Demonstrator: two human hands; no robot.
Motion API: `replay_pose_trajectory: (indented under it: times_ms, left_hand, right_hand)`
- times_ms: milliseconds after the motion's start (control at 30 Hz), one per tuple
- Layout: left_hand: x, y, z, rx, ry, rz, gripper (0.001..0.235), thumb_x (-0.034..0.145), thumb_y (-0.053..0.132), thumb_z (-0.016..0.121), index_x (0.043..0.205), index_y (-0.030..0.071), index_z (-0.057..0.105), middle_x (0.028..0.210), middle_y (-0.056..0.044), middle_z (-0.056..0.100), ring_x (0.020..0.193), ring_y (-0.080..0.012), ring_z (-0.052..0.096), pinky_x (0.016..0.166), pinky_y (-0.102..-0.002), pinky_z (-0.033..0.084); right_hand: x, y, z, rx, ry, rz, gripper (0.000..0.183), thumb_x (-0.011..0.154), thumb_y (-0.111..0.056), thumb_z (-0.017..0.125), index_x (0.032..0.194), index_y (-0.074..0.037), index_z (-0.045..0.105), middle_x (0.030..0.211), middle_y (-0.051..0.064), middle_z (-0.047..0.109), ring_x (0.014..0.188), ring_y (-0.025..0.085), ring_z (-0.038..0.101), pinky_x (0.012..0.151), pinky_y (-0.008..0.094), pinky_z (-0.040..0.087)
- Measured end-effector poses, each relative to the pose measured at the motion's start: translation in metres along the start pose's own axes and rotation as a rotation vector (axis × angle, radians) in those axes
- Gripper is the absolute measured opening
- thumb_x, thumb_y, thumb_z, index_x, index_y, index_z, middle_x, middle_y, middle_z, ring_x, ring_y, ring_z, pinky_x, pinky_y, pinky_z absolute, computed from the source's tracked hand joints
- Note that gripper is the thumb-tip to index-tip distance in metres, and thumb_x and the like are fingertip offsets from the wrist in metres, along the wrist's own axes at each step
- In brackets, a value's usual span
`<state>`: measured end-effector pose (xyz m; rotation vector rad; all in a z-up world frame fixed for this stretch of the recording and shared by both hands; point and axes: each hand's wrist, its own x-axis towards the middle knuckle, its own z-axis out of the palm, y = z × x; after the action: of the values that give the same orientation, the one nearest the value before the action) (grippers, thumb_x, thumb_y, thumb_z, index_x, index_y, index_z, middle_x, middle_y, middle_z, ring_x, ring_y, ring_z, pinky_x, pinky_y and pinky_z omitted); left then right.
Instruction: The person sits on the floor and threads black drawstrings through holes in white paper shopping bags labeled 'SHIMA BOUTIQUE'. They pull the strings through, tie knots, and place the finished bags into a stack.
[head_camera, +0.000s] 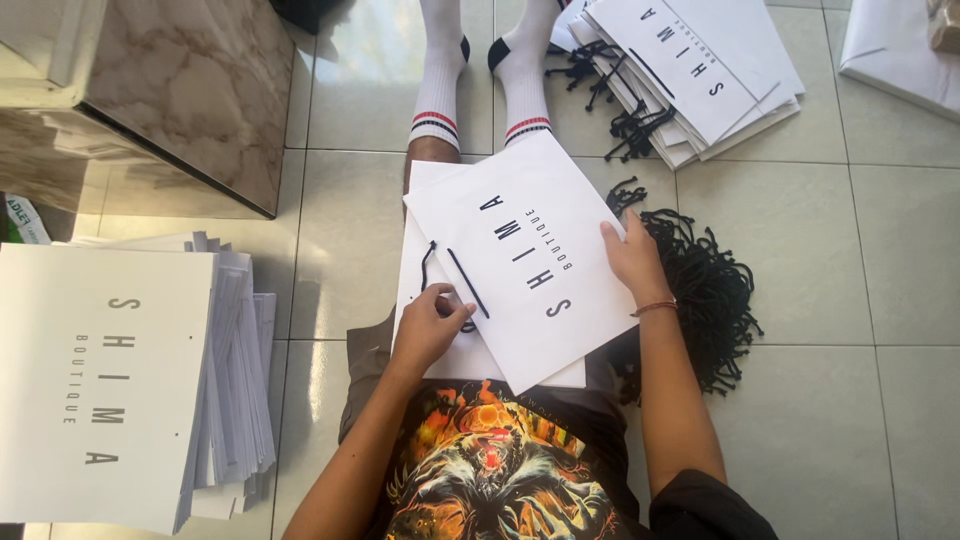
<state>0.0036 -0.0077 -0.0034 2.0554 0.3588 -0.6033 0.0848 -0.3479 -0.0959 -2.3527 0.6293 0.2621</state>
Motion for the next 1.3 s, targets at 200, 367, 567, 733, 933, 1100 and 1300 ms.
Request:
replay_pose_trajectory:
  times_ms: [200, 367, 567, 733, 933, 1100, 1300]
  left_hand:
    - [0.034, -0.031, 0.019, -0.410, -0.037, 0.017, 0.060, 0.085, 0.014, 0.078, 0.137, -0.005, 0.055, 0.096, -0.017, 0.073, 0.059, -0.0218, 0.072, 0.049, -0.031, 0.059]
    - [0.024, -0.013, -0.002, -0.709, 0.104, 0.243, 0.041, 0.089, -0.001, 0.063, 0.129, -0.005, 0.059, 0.113, -0.020, 0.063, 0.070, -0.0242, 0.071, 0.062, -0.034, 0.062]
    - [0.037, -0.029, -0.033, -1.146, 0.044, 0.313, 0.035, 0.100, 0.033, 0.047, 0.099, 0.005, 0.070, 0.092, -0.009, 0.071, 0.082, -0.0208, 0.074, 0.078, -0.033, 0.061]
    - [0.032, -0.032, -0.035, -0.899, 0.154, 0.229, 0.033, 0.097, 0.037, 0.069, 0.105, 0.007, 0.079, 0.100, -0.011, 0.075, 0.091, -0.0202, 0.071, 0.086, -0.040, 0.060]
    - [0.058, -0.071, -0.017, -0.269, 0.197, 0.038, 0.032, 0.087, 0.041, 0.083, 0.104, 0.014, 0.082, 0.111, -0.008, 0.077, 0.094, -0.0247, 0.075, 0.079, -0.037, 0.060]
    - [0.042, -0.051, -0.017, -0.514, -0.069, -0.003, 0.038, 0.086, 0.017, 0.080, 0.112, -0.003, 0.062, 0.089, -0.012, 0.073, 0.066, -0.0195, 0.072, 0.054, -0.028, 0.061]
    - [0.051, -0.051, 0.000, -0.616, -0.028, -0.002, 0.042, 0.088, 0.022, 0.083, 0.114, -0.003, 0.061, 0.089, -0.011, 0.074, 0.072, -0.0201, 0.073, 0.056, -0.029, 0.063]
  right_hand:
    - [-0.059, -0.042, -0.027, 0.527, 0.131, -0.364, 0.038, 0.103, -0.009, 0.053, 0.137, 0.003, 0.064, 0.126, 0.026, 0.068, 0.121, 0.036, 0.064, 0.103, 0.047, 0.049]
    - [-0.081, -0.047, -0.054, 0.785, 0.267, -0.586, 0.030, 0.108, -0.007, 0.052, 0.136, 0.003, 0.056, 0.130, 0.020, 0.064, 0.119, 0.025, 0.060, 0.105, 0.043, 0.045]
    - [-0.022, 0.004, -0.058, 0.711, 0.229, -0.704, 0.013, 0.105, -0.005, 0.062, 0.119, -0.004, 0.061, 0.123, 0.007, 0.060, 0.109, 0.017, 0.063, 0.104, 0.035, 0.048]
    - [-0.071, -0.032, -0.057, 0.570, 0.104, -0.616, 0.042, 0.093, -0.005, 0.075, 0.134, -0.006, 0.065, 0.128, 0.012, 0.058, 0.118, 0.026, 0.063, 0.103, 0.038, 0.049]
    - [-0.001, 0.108, 0.017, -0.192, -0.071, -0.102, 0.049, 0.084, -0.029, 0.081, 0.131, -0.021, 0.074, 0.123, 0.008, 0.075, 0.119, 0.025, 0.069, 0.099, 0.042, 0.055]
    - [-0.004, 0.145, 0.042, -0.201, -0.120, 0.089, 0.041, 0.086, -0.021, 0.075, 0.127, -0.015, 0.077, 0.119, 0.014, 0.077, 0.114, 0.035, 0.071, 0.089, 0.048, 0.060]
    - [-0.074, 0.052, -0.007, -0.301, -0.231, 0.036, 0.031, 0.088, -0.011, 0.068, 0.115, -0.002, 0.080, 0.114, 0.024, 0.077, 0.116, 0.041, 0.070, 0.094, 0.052, 0.059]
